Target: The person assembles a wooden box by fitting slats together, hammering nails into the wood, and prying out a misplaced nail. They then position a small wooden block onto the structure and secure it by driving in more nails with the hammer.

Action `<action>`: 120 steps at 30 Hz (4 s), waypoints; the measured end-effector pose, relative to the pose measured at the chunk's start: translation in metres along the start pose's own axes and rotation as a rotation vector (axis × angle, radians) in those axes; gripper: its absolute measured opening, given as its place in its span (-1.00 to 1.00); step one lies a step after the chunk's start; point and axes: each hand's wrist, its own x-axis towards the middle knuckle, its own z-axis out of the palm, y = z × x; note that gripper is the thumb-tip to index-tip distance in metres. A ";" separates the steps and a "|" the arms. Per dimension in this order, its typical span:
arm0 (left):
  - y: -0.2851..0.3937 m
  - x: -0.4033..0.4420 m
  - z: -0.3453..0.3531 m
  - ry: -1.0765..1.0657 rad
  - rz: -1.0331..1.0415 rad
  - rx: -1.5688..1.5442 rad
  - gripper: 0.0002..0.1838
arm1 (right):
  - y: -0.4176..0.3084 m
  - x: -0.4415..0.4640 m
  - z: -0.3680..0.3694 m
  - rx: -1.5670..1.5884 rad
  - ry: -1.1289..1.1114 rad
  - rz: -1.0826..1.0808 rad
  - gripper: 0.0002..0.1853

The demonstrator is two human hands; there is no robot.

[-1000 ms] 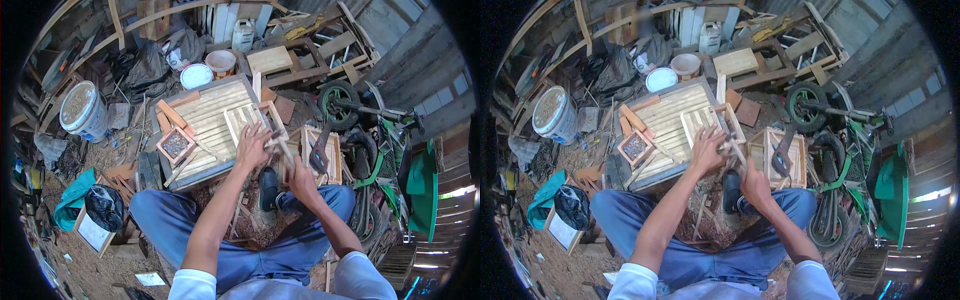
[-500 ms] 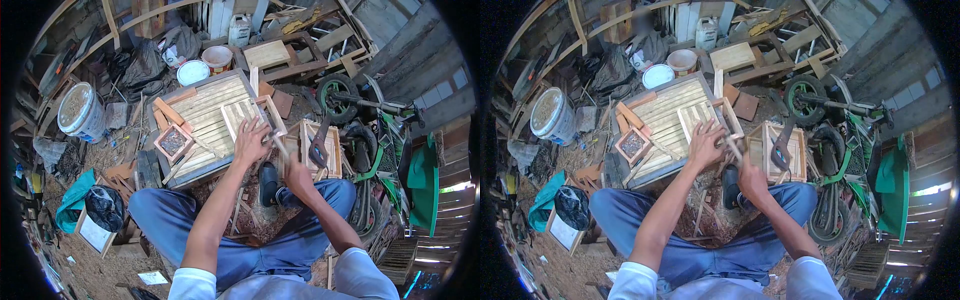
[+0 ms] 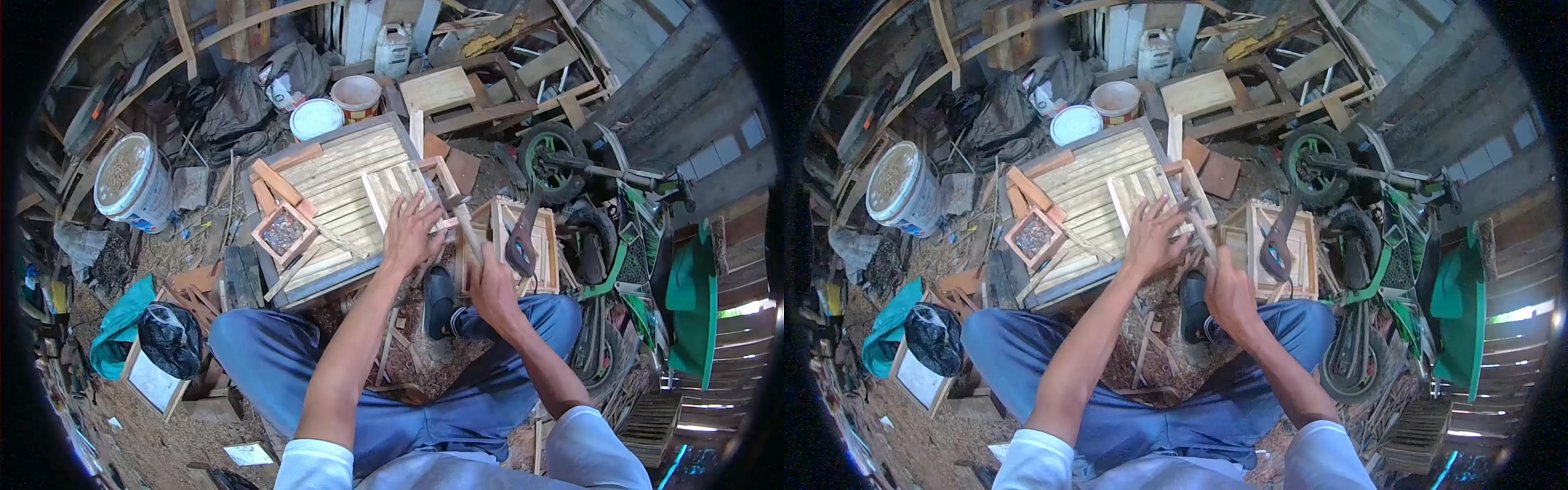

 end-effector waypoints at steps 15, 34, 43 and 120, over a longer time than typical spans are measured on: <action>0.001 0.002 -0.004 0.002 -0.009 -0.048 -0.53 | 0.029 -0.001 0.021 -0.156 -0.095 0.012 -0.78; 0.000 0.002 0.001 0.011 -0.010 -0.034 -0.54 | 0.019 0.000 0.020 -0.071 0.027 0.023 -0.82; -0.002 0.002 0.000 0.010 0.011 -0.022 -0.53 | 0.028 -0.004 0.029 -0.104 0.009 0.041 -0.82; -0.003 0.005 -0.004 -0.017 0.000 -0.017 -0.50 | 0.040 0.002 0.031 -0.063 -0.036 -0.051 -0.82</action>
